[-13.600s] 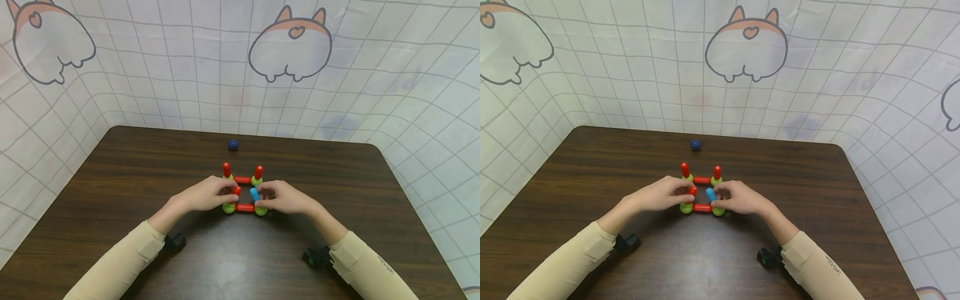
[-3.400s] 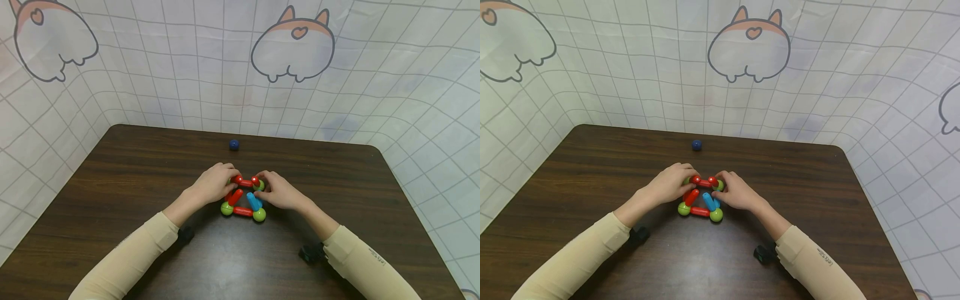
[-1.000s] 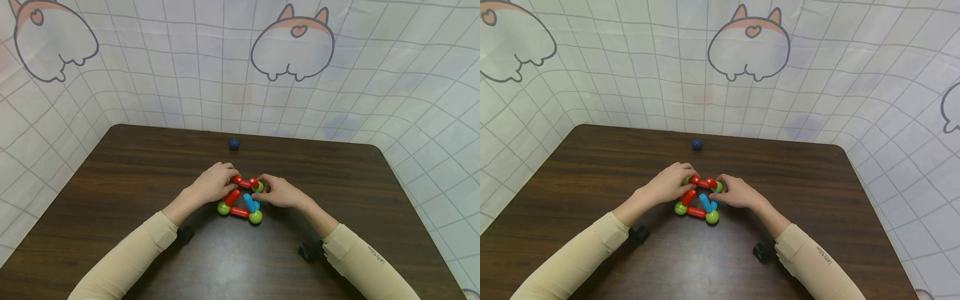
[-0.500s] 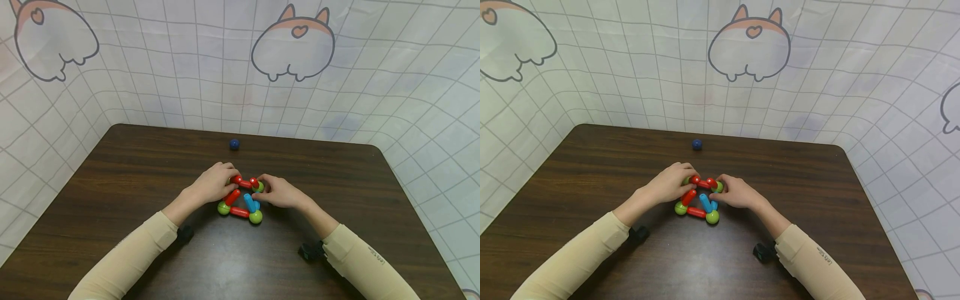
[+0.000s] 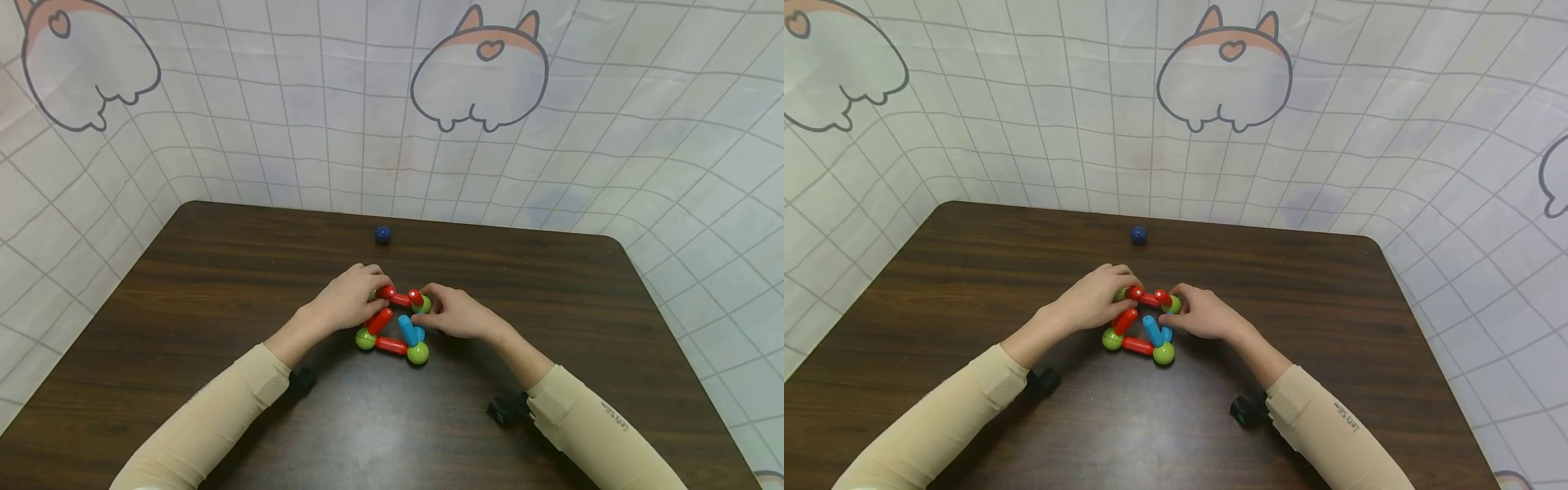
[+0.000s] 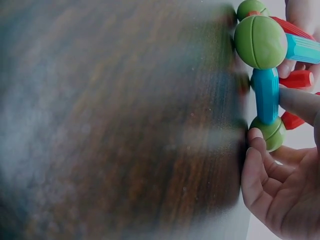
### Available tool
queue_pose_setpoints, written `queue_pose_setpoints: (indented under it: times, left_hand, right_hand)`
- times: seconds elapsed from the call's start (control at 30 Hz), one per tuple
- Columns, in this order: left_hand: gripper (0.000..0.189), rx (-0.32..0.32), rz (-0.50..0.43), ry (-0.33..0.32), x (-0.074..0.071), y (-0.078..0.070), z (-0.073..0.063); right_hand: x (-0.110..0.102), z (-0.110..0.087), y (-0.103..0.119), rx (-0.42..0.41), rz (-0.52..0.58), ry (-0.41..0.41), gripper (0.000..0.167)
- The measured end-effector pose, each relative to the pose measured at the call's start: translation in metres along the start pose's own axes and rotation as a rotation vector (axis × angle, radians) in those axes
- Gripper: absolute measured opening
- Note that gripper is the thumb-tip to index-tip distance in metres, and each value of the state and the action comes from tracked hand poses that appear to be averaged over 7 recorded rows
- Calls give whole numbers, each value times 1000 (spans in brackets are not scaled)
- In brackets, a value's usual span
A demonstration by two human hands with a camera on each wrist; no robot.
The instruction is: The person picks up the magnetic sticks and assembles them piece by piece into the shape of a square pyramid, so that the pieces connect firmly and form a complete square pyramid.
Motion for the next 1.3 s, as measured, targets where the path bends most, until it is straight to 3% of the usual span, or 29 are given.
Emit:
queue_pose_setpoints:
  times: [1.3]
  left_hand:
    - [21,14,11,-6,1,0,2]
  right_hand:
    - [0,0,-2,-13,2,-13,54]
Point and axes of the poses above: each hand's wrist, its own z-axis towards the middle knuckle, its own x-axis out of the palm, y = z × x, the point moved 3 cm from there along z, towards the middle knuckle, and after that the axes turned 5 degrees about -z, right-handed, at the moved point
